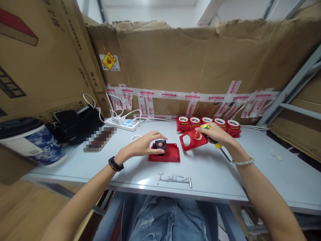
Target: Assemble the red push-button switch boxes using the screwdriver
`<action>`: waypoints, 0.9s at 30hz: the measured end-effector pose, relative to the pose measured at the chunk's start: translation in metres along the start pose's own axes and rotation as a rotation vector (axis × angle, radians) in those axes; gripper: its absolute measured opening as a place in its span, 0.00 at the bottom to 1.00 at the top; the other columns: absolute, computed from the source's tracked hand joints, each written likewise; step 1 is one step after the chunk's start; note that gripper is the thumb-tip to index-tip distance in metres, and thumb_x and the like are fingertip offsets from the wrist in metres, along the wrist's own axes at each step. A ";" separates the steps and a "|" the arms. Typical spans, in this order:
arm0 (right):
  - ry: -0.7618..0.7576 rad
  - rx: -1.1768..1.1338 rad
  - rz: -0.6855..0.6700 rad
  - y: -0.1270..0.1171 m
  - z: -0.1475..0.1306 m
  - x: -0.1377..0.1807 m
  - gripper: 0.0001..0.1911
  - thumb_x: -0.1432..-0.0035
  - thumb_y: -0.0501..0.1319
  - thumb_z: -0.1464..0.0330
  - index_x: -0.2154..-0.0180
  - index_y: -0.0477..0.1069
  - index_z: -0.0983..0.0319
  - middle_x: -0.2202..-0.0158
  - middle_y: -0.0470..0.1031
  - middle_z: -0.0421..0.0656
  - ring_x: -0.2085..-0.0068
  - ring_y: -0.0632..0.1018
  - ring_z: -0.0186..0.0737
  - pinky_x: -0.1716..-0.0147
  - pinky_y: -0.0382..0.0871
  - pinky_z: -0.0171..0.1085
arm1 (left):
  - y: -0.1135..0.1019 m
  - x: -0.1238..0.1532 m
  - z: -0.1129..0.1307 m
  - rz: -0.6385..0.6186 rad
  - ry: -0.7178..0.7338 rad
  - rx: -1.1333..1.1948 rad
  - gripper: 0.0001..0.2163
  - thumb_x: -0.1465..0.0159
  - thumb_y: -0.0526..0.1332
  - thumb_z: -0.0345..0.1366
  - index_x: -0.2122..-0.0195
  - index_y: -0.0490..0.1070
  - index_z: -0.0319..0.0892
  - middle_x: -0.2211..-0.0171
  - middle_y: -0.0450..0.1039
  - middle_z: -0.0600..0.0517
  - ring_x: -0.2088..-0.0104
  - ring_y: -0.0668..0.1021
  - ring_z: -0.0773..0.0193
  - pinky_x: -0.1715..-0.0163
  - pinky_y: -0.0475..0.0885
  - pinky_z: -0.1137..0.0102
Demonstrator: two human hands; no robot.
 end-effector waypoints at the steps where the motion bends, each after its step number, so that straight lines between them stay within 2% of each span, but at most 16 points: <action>1: 0.015 0.006 -0.023 0.000 0.002 -0.001 0.18 0.49 0.59 0.57 0.82 0.65 0.63 0.90 0.60 0.35 0.87 0.61 0.28 0.87 0.53 0.30 | 0.002 -0.001 0.000 -0.002 0.002 -0.002 0.18 0.40 0.59 0.46 0.49 0.68 0.48 0.54 0.71 0.46 0.54 0.72 0.56 0.52 0.65 0.62; 4: 0.022 0.009 -0.056 0.002 0.004 -0.002 0.17 0.50 0.60 0.58 0.81 0.69 0.64 0.90 0.59 0.35 0.87 0.60 0.27 0.88 0.52 0.30 | 0.003 -0.001 -0.003 0.035 0.004 0.048 0.16 0.39 0.59 0.45 0.53 0.72 0.46 0.59 0.74 0.46 0.60 0.75 0.58 0.57 0.67 0.64; 7: 0.020 -0.001 -0.049 0.002 0.004 -0.002 0.17 0.50 0.60 0.58 0.81 0.69 0.64 0.90 0.59 0.35 0.87 0.61 0.27 0.88 0.52 0.30 | -0.006 0.004 -0.009 0.123 -0.008 0.131 0.16 0.41 0.61 0.45 0.55 0.74 0.45 0.59 0.75 0.45 0.60 0.75 0.57 0.55 0.68 0.63; 9: 0.020 0.003 -0.053 0.002 0.005 -0.003 0.18 0.50 0.60 0.57 0.80 0.69 0.65 0.90 0.59 0.35 0.87 0.61 0.27 0.88 0.52 0.30 | -0.016 0.014 -0.019 0.196 -0.065 0.149 0.17 0.43 0.62 0.46 0.55 0.74 0.44 0.58 0.75 0.45 0.59 0.75 0.56 0.54 0.68 0.62; 12: 0.001 0.013 -0.069 0.002 0.006 -0.003 0.18 0.50 0.59 0.56 0.79 0.71 0.65 0.90 0.60 0.35 0.87 0.60 0.27 0.88 0.52 0.30 | -0.029 0.040 -0.045 0.280 -0.224 0.087 0.18 0.45 0.62 0.48 0.57 0.75 0.45 0.59 0.76 0.47 0.58 0.75 0.54 0.53 0.68 0.62; 15: -0.026 0.021 -0.066 0.001 0.004 -0.003 0.18 0.50 0.59 0.56 0.78 0.72 0.65 0.89 0.60 0.36 0.87 0.60 0.27 0.87 0.51 0.30 | -0.025 0.066 -0.072 0.194 -0.355 0.026 0.20 0.45 0.62 0.50 0.56 0.75 0.46 0.61 0.77 0.48 0.60 0.75 0.55 0.54 0.68 0.62; 17: -0.017 0.031 -0.057 0.001 0.004 -0.003 0.18 0.50 0.59 0.57 0.78 0.72 0.66 0.89 0.60 0.36 0.87 0.60 0.28 0.87 0.51 0.30 | -0.019 0.076 -0.082 0.146 -0.352 0.005 0.20 0.45 0.62 0.50 0.55 0.74 0.45 0.58 0.76 0.47 0.57 0.75 0.54 0.52 0.66 0.63; 20: -0.007 0.054 -0.047 0.001 0.003 -0.002 0.18 0.49 0.59 0.57 0.78 0.72 0.66 0.89 0.60 0.36 0.86 0.61 0.28 0.87 0.52 0.31 | -0.017 0.081 -0.083 0.176 -0.331 -0.058 0.20 0.42 0.59 0.50 0.53 0.73 0.45 0.52 0.73 0.47 0.51 0.72 0.53 0.51 0.65 0.64; 24: -0.036 0.067 -0.046 0.000 0.003 -0.001 0.19 0.49 0.58 0.56 0.79 0.71 0.65 0.89 0.61 0.36 0.86 0.61 0.28 0.87 0.52 0.31 | -0.025 0.085 -0.083 0.206 -0.394 -0.123 0.20 0.42 0.57 0.52 0.55 0.72 0.45 0.54 0.74 0.47 0.55 0.73 0.54 0.64 0.68 0.69; 27: -0.021 0.082 -0.034 -0.001 0.004 -0.001 0.18 0.48 0.58 0.57 0.79 0.71 0.65 0.89 0.61 0.36 0.86 0.61 0.28 0.87 0.52 0.31 | -0.029 0.096 -0.094 0.189 -0.468 -0.171 0.20 0.42 0.56 0.52 0.56 0.70 0.43 0.56 0.74 0.47 0.58 0.74 0.55 0.68 0.67 0.71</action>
Point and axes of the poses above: each hand's wrist, its own x-axis away from the middle knuckle, its own y-axis out of the palm, z = x × y, the point moved 5 cm from there along -x, towards the middle knuckle
